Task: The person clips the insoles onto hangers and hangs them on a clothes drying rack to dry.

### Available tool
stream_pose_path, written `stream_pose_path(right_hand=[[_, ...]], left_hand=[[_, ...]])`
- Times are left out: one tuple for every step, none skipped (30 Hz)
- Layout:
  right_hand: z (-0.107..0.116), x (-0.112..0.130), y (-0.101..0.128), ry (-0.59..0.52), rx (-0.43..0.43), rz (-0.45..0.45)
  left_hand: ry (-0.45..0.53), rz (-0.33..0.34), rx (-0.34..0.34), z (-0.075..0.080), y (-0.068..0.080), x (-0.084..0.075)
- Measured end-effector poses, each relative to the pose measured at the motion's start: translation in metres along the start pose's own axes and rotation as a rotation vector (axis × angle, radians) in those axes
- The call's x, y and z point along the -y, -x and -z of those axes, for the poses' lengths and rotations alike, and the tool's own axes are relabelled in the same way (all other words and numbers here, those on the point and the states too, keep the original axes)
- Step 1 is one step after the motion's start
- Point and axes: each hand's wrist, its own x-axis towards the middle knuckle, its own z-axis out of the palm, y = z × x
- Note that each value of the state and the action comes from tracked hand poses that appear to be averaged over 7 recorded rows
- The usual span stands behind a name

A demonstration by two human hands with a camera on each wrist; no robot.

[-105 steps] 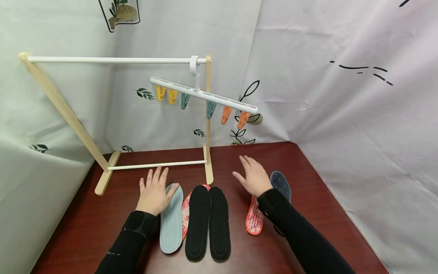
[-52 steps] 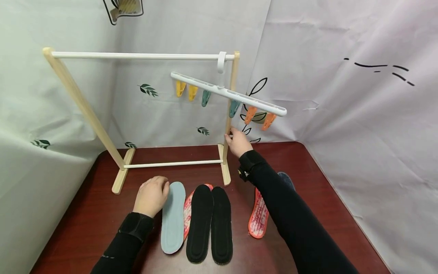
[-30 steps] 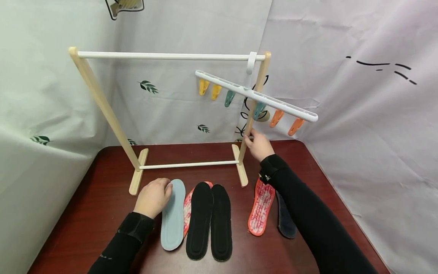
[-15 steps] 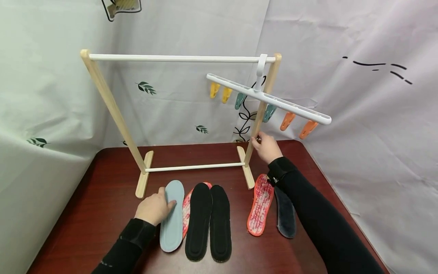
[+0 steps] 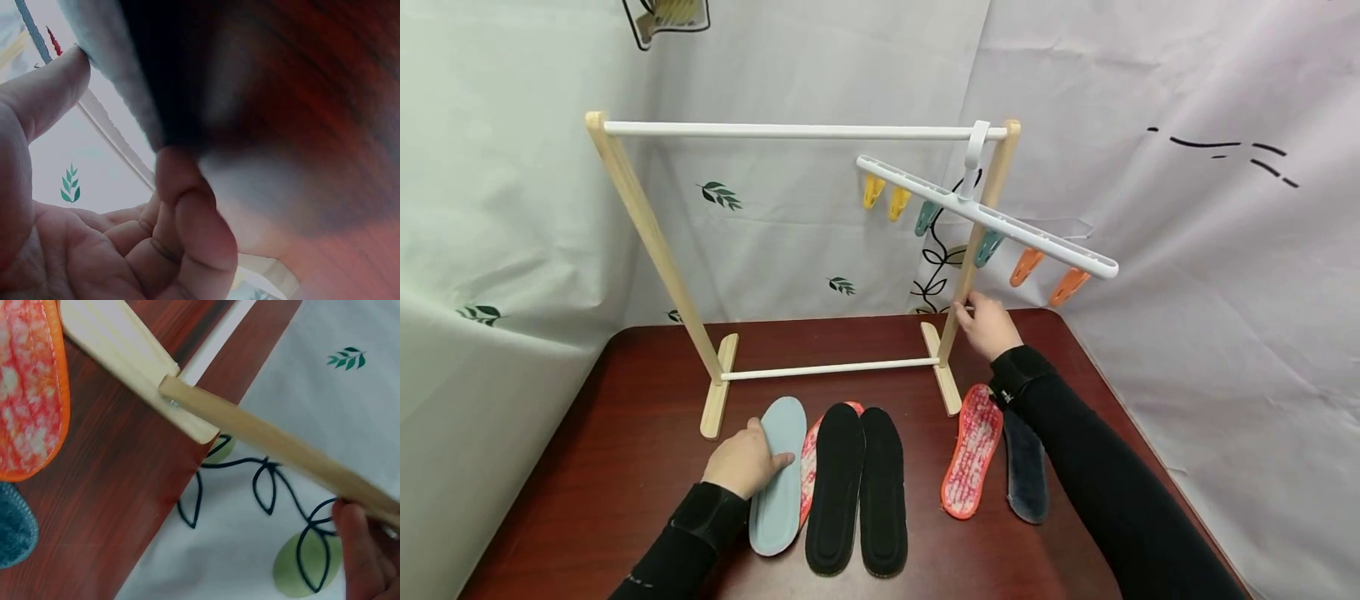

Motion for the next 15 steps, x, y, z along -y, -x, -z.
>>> stream_pose_path(right_hand=[[0.0,0.002,0.002,0.024,-0.004,-0.007],[0.001,0.005,0.006,0.059,-0.011,-0.018],[0.002,0.008,0.009,0.093,-0.019,-0.031],[0.004,0.013,0.012,0.126,-0.029,-0.04],[0.006,0.017,0.016,0.162,-0.039,-0.042],[0.008,0.023,0.019,0.188,-0.039,-0.039],[0.01,0.03,0.022,0.206,-0.039,-0.033],[0.012,0.037,0.024,0.218,-0.037,-0.02],[0.012,0.044,0.025,0.218,-0.03,-0.001],[0.012,0.051,0.026,0.2,-0.011,0.023],[0.011,0.058,0.025,0.181,0.007,0.049],[0.01,0.064,0.024,0.152,0.031,0.071],[0.008,0.071,0.022,0.119,0.054,0.089],[0.006,0.077,0.019,0.077,0.08,0.105],[0.003,0.083,0.016,0.029,0.104,0.116]], left_hand=[[0.001,-0.003,0.0,-0.001,0.0,0.0],[-0.001,-0.007,0.001,-0.001,0.0,0.001],[0.0,-0.01,0.001,-0.002,0.0,0.001],[0.001,-0.016,0.0,-0.002,0.0,0.001],[0.002,-0.023,-0.003,-0.002,0.0,0.002],[0.002,-0.032,-0.007,-0.001,0.0,0.002],[0.003,-0.038,-0.009,-0.001,0.0,0.002],[0.007,-0.041,-0.01,0.0,-0.001,0.002],[0.012,-0.04,-0.01,0.002,-0.001,0.003],[0.015,-0.04,-0.009,0.002,-0.001,0.003],[0.019,-0.037,-0.007,0.003,-0.002,0.003],[0.025,-0.032,-0.003,0.003,-0.002,0.003],[0.031,-0.025,0.003,0.003,-0.003,0.003],[0.037,-0.019,0.009,0.003,-0.003,0.004],[0.043,-0.015,0.016,0.002,-0.004,0.004]])
